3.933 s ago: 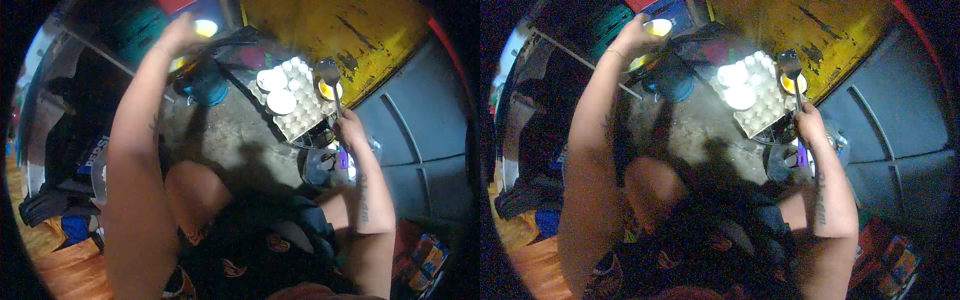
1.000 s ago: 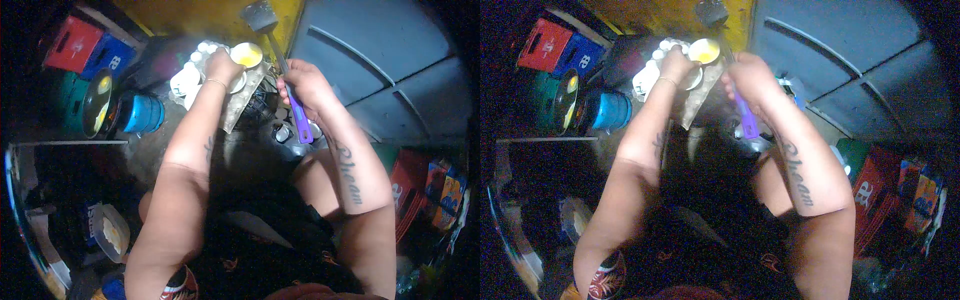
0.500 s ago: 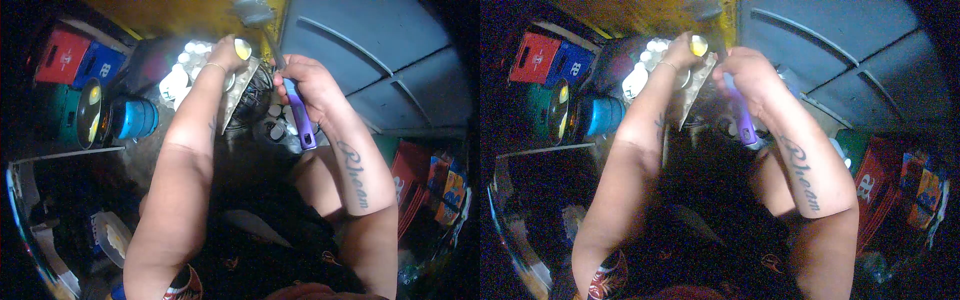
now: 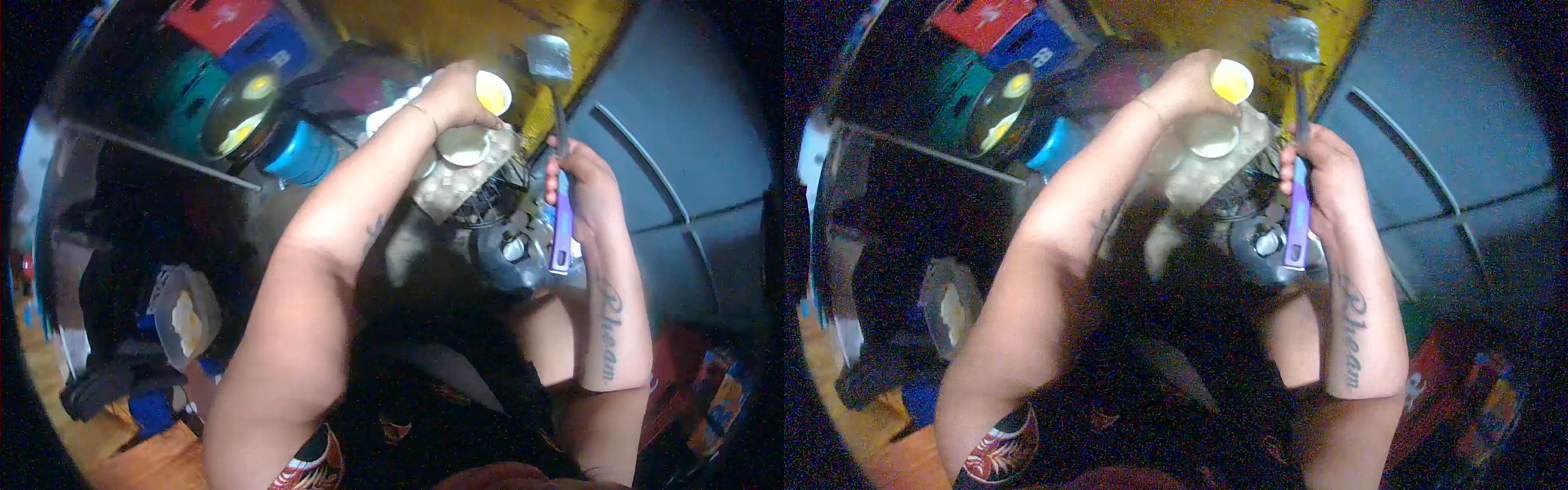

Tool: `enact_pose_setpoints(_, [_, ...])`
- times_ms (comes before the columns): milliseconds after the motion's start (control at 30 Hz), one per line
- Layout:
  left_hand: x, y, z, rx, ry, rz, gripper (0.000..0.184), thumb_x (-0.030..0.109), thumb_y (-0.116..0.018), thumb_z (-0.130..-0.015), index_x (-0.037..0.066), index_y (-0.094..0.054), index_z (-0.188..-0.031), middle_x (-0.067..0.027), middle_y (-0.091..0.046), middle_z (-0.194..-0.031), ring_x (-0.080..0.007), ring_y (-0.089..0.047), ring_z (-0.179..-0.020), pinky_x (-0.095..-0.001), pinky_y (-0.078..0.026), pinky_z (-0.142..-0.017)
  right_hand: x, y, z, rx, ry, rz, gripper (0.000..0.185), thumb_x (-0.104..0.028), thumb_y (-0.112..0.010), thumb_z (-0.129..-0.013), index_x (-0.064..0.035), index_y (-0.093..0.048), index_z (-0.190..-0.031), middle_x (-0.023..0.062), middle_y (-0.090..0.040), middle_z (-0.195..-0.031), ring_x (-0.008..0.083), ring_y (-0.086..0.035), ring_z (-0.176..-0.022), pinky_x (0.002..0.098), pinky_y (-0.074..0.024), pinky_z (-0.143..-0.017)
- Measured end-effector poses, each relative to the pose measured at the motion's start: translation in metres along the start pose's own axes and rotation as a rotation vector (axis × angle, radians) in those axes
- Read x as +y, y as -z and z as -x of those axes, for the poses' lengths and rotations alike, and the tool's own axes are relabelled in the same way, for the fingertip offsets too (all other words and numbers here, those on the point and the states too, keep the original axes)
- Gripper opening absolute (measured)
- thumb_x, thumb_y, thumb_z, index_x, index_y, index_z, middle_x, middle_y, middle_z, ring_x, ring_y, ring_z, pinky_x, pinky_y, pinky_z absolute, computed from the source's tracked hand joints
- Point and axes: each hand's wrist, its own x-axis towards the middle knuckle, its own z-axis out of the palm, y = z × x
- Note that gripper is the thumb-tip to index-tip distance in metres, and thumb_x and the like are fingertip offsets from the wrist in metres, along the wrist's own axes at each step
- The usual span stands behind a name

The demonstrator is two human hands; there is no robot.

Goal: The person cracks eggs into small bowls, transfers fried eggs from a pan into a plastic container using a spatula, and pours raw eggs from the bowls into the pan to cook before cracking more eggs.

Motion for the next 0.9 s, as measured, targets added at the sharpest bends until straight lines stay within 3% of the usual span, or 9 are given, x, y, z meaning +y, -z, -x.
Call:
enact_pose_setpoints(300, [-0.092, 0.176, 0.092, 0.067, 0.18, -0.343, 0.084, 0.05, -0.087, -0.054, -0.004, -0.06, -0.112, -0.0226, -0.065, -0.11, -0.0351, -0.064, -0.103, -0.0402, -0.051, -0.089, 0.004, -0.029, 0.006, -0.043, -0.091, 0.1, 0.019, -0.007, -0.048, -0.092, -0.0036, -0.054, -0.11, 0.0036, -0.057, -0.074, 0.0116, -0.053, -0.055, 0.0245, -0.0483, -0.047])
enact_pose_setpoints(367, [-0.112, 0.212, 0.112, 0.088, 0.285, -0.4, 0.08, 0.049, -0.088, -0.055, -0.004, -0.061, -0.109, -0.0222, -0.066, -0.107, -0.0341, -0.065, -0.099, -0.0401, -0.052, -0.086, 0.005, -0.039, 0.009, -0.031, -0.091, 0.114, 0.02, -0.007, -0.047, -0.092, -0.0037, -0.053, -0.111, 0.0034, -0.057, -0.074, 0.0115, -0.053, -0.055, 0.0246, -0.0479, -0.046])
enact_pose_setpoints(400, [-0.115, 0.229, 0.119, 0.064, 0.339, -0.399, 0.085, 0.049, -0.089, -0.052, -0.007, -0.062, -0.109, -0.0264, -0.066, -0.109, -0.0353, -0.066, -0.101, -0.0409, -0.052, -0.087, 0.008, -0.037, 0.009, -0.026, -0.09, 0.129, 0.02, -0.007, -0.047, -0.092, -0.0035, -0.053, -0.111, 0.003, -0.056, -0.073, 0.0114, -0.053, -0.055, 0.0246, -0.0478, -0.046])
enact_pose_setpoints(500, [-0.145, 0.265, 0.134, -0.027, 0.582, -0.392, 0.068, 0.038, -0.088, -0.059, -0.006, -0.066, -0.106, -0.0217, -0.069, -0.102, -0.0316, -0.068, -0.091, -0.0403, -0.054, -0.081, 0.009, -0.038, 0.005, -0.07, -0.119, 0.15, 0.021, -0.006, -0.046, -0.091, -0.0031, -0.052, -0.111, 0.0029, -0.056, -0.073, 0.0115, -0.053, -0.055, 0.0248, -0.0479, -0.046])
enact_pose_setpoints(633, [-0.222, 0.285, 0.148, 0.069, 0.761, -0.471, 0.058, 0.027, -0.089, -0.06, 0.003, -0.07, -0.109, -0.0193, -0.069, -0.11, -0.0306, -0.067, -0.1, -0.0401, -0.053, -0.088, 0.015, -0.053, 0.006, -0.061, -0.141, 0.181, 0.023, -0.004, -0.043, -0.09, -0.0029, -0.052, -0.111, 0.0031, -0.056, -0.072, 0.0117, -0.052, -0.054, 0.0247, -0.0466, -0.046])
enact_pose_setpoints(700, [-0.257, 0.294, 0.15, 0.005, 0.761, -0.437, 0.059, 0.034, -0.088, -0.061, 0.002, -0.071, -0.108, -0.0197, -0.068, -0.112, -0.0307, -0.067, -0.103, -0.039, -0.053, -0.089, 0.017, -0.057, 0.003, -0.046, -0.141, 0.209, 0.023, -0.004, -0.043, -0.09, -0.0027, -0.052, -0.111, 0.0033, -0.056, -0.072, 0.0117, -0.051, -0.053, 0.0247, -0.0463, -0.045])
enact_pose_setpoints(733, [-0.278, 0.294, 0.147, -0.009, 0.862, -0.553, 0.061, 0.039, -0.087, -0.061, 0.002, -0.071, -0.107, -0.0189, -0.069, -0.112, -0.0297, -0.066, -0.104, -0.0381, -0.052, -0.091, 0.018, -0.059, 0.002, -0.041, -0.14, 0.222, 0.023, -0.005, -0.042, -0.09, -0.0027, -0.051, -0.112, 0.0034, -0.056, -0.072, 0.0117, -0.051, -0.053, 0.0247, -0.0461, -0.045])
enact_pose_setpoints(833, [-0.322, 0.29, 0.149, 0.022, 0.86, -0.514, 0.055, 0.03, -0.094, -0.053, 0.0, -0.073, -0.095, -0.0121, -0.073, -0.089, -0.0223, -0.071, -0.078, -0.0354, -0.057, -0.073, 0.021, -0.063, -0.002, -0.043, -0.139, 0.219, 0.023, -0.005, -0.042, -0.091, -0.0024, -0.051, -0.112, 0.0036, -0.056, -0.073, 0.0117, -0.051, -0.053, 0.0247, -0.0463, -0.045])
enact_pose_setpoints(900, [-0.32, 0.288, 0.15, -0.021, 0.898, -0.629, 0.05, 0.028, -0.092, -0.057, 0.003, -0.074, -0.096, -0.0125, -0.073, -0.094, -0.0241, -0.071, -0.086, -0.0361, -0.056, -0.076, 0.024, -0.066, -0.003, -0.049, -0.146, 0.226, 0.024, -0.005, -0.042, -0.091, -0.0022, -0.051, -0.113, 0.0036, -0.056, -0.073, 0.0116, -0.051, -0.053, 0.0245, -0.0464, -0.045])
